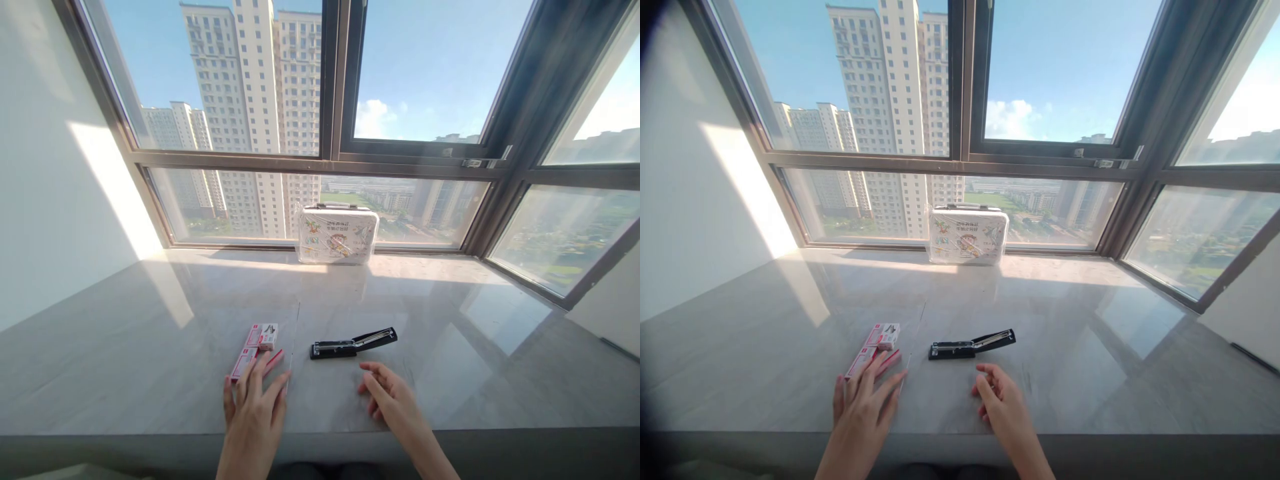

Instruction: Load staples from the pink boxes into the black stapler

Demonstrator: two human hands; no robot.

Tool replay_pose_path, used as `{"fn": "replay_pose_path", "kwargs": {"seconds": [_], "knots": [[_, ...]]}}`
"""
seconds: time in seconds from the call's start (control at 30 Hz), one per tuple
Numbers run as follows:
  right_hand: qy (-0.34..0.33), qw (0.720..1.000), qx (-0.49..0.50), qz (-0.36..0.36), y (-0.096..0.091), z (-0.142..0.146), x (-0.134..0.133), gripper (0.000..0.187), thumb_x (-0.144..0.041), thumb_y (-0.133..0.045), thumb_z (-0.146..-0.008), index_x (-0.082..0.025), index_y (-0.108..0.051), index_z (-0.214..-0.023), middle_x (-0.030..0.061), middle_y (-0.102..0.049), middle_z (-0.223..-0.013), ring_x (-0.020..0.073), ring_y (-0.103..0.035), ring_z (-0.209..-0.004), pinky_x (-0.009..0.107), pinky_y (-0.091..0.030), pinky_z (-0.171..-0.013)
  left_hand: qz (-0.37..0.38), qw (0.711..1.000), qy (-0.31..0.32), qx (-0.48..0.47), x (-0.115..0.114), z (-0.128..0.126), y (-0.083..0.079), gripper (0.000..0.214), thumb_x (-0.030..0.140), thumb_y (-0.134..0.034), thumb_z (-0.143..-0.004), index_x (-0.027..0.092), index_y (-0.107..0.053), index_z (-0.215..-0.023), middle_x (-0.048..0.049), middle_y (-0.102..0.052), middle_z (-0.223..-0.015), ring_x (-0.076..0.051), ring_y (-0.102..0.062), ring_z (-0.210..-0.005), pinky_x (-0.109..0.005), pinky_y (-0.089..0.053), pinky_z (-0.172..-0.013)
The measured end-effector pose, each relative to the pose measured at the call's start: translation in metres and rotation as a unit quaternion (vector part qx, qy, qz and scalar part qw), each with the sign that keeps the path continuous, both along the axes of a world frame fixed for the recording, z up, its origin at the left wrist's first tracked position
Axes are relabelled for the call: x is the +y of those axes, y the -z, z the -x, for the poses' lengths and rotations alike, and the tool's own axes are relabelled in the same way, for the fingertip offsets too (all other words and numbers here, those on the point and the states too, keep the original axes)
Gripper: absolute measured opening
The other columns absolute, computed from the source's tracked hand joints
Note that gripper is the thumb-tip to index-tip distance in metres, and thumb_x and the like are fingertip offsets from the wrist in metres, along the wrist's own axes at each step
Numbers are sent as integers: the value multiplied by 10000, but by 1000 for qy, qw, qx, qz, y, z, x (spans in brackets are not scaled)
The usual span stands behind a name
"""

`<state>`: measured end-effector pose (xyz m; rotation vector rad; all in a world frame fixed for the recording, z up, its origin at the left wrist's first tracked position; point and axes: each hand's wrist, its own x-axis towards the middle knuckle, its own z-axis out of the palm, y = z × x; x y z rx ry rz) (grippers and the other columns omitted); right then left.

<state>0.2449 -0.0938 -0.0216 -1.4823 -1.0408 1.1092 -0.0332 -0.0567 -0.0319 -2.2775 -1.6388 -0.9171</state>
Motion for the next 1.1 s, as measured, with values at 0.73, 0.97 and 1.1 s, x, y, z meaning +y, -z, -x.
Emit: {"fn": "replay_pose_path", "kwargs": {"seconds": [0.73,0.97,1.1], "knots": [[-72,940,-329,-49,-17,44,26,316,-452,-518,-943,-221,-688,-810,-9,-668,-663,160,-577,-620,252,-313,-576,172,949,186,-188,18,-33,-9,306,324,-393,-1029,272,-548,-1289,-65,-687,-1182,-224,-642,-1125,-379,-505,-990],[-89,941,-323,-33,-17,46,21,335,-510,-570,-909,-214,-687,-803,-7,-663,-638,157,-569,-592,251,-288,-546,184,961,189,-81,13,-16,-32,364,466,-701,-846,297,-667,-1168,-45,-658,-1178,-273,-594,-1138,-391,-473,-980],[-92,954,-284,-29,-10,45,28,334,-502,-600,-880,-192,-684,-789,4,-661,-634,155,-555,-597,246,-302,-546,223,950,200,-84,15,-22,-41,248,434,-725,-816,292,-704,-1018,-11,-673,-1033,-241,-616,-1022,-333,-464,-896]]}}
